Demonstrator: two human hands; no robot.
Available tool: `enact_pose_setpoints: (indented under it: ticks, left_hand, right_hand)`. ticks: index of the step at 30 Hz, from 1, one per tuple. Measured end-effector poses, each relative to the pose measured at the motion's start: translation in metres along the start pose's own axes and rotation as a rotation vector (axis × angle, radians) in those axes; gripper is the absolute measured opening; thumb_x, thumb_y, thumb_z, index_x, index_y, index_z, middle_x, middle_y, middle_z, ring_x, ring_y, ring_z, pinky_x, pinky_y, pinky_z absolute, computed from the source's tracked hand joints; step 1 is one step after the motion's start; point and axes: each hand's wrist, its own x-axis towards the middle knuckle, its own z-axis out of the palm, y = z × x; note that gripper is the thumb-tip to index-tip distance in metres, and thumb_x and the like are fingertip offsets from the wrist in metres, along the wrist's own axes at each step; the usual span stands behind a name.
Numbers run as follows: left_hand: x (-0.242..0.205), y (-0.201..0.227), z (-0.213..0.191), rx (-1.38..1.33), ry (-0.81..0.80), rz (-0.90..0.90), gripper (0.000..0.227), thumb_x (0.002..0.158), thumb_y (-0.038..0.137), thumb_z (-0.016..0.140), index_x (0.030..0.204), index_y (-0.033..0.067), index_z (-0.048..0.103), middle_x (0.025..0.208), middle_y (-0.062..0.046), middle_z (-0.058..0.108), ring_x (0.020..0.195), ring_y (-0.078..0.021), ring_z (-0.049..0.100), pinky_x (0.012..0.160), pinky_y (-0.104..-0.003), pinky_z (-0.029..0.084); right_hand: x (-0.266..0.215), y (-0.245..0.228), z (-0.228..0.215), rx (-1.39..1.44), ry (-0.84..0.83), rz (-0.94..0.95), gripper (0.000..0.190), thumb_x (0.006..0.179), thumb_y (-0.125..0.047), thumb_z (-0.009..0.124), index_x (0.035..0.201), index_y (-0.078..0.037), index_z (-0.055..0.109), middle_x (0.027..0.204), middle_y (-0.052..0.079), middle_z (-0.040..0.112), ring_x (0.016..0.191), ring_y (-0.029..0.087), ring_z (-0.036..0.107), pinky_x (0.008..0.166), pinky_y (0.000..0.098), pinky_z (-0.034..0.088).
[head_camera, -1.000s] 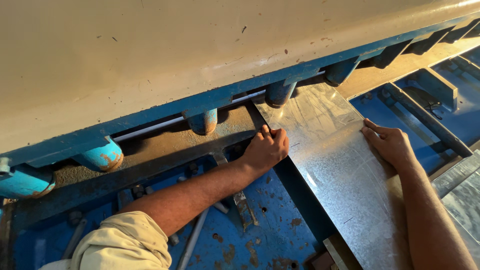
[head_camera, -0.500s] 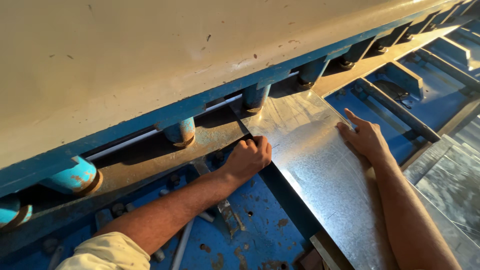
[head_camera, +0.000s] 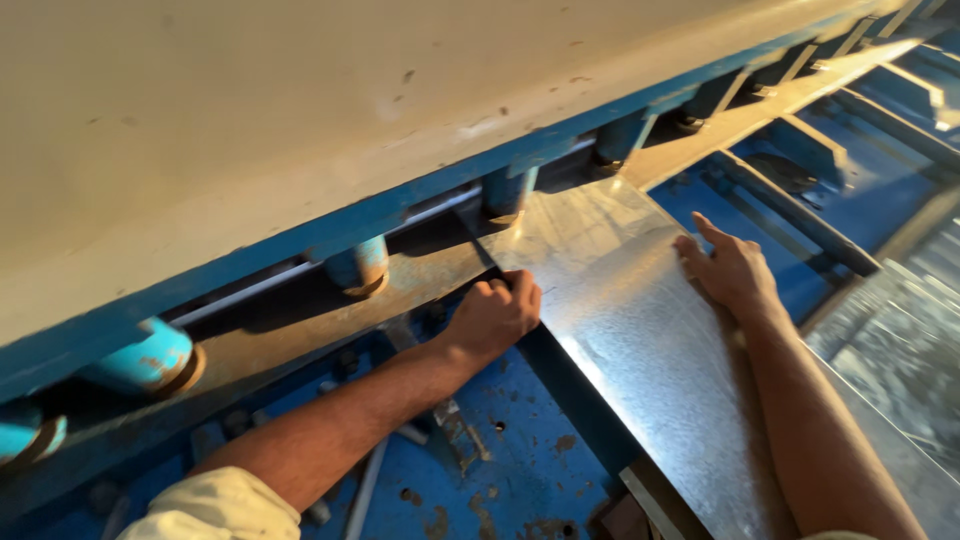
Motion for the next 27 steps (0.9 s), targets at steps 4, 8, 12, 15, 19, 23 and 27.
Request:
enact_pose_setpoints:
  ticks: [4,8,12,15,19,23,27]
  left_hand:
    - [0.001,-0.003,-0.004,-0.166,0.069,0.039,0.008,0.086,0.012,0.070,0.091,0.0053,0.071,0.088,-0.005,0.067,0.051,-0.0066,0.060,0.039,-0.023,0.046]
    - [0.003,-0.004,-0.014,-0.294,0.242,0.255,0.013,0.086,0.014,0.071,0.097,0.0071,0.071,0.089,-0.003,0.065,0.054,-0.0076,0.061,0.041,-0.023,0.044]
    - [0.003,-0.002,-0.021,-0.442,0.334,0.333,0.016,0.081,0.015,0.070,0.096,0.0102,0.072,0.092,-0.003,0.064,0.057,-0.0107,0.063,0.043,-0.025,0.043]
    - [0.004,0.002,-0.019,-0.444,0.299,0.331,0.007,0.086,0.014,0.070,0.081,0.0103,0.066,0.089,-0.003,0.063,0.056,-0.0113,0.062,0.046,-0.026,0.044]
    - [0.004,0.008,-0.020,-0.400,0.250,0.295,0.012,0.087,0.014,0.069,0.077,0.0108,0.064,0.085,-0.003,0.062,0.054,-0.0117,0.059,0.044,-0.026,0.043]
    - [0.007,-0.005,-0.015,-0.311,0.157,0.171,0.006,0.085,0.011,0.070,0.082,0.0107,0.065,0.087,-0.003,0.064,0.063,-0.0128,0.063,0.047,-0.027,0.047]
    - [0.010,-0.019,-0.010,-0.292,0.154,-0.042,0.004,0.081,0.012,0.069,0.082,0.0101,0.066,0.094,-0.004,0.068,0.080,-0.0178,0.068,0.057,-0.032,0.055]
  right_hand:
    - [0.004,0.012,0.005,-0.058,0.097,-0.014,0.072,0.098,-0.068,0.047,0.159,-0.029,0.044,0.107,0.019,0.077,0.111,0.036,0.070,0.097,0.0534,0.055]
    - [-0.005,0.046,-0.007,-0.013,0.001,-0.047,0.084,0.095,-0.069,0.046,0.167,-0.029,0.030,0.113,0.016,0.076,0.104,0.031,0.075,0.098,0.0496,0.059]
    - [-0.037,0.106,-0.028,0.021,-0.122,-0.076,0.103,0.081,-0.066,0.062,0.170,-0.034,0.021,0.114,0.018,0.077,0.107,0.031,0.074,0.104,0.0514,0.054]
    - [-0.048,0.133,-0.025,0.035,-0.184,-0.023,0.105,0.078,-0.065,0.069,0.168,-0.040,0.022,0.116,0.018,0.078,0.112,0.032,0.074,0.109,0.0522,0.053]
    - [-0.041,0.139,-0.019,0.153,-0.194,-0.014,0.106,0.075,-0.057,0.073,0.167,-0.042,0.023,0.136,0.020,0.066,0.128,0.035,0.061,0.109,0.0573,0.047]
    - [-0.018,0.112,-0.013,0.179,-0.118,-0.126,0.099,0.076,-0.056,0.073,0.162,-0.039,0.026,0.156,0.014,0.050,0.125,0.037,0.063,0.104,0.0566,0.048]
    - [0.012,0.064,-0.001,0.109,-0.085,-0.132,0.096,0.080,-0.060,0.069,0.163,-0.041,0.025,0.157,0.013,0.052,0.123,0.039,0.066,0.107,0.0539,0.051]
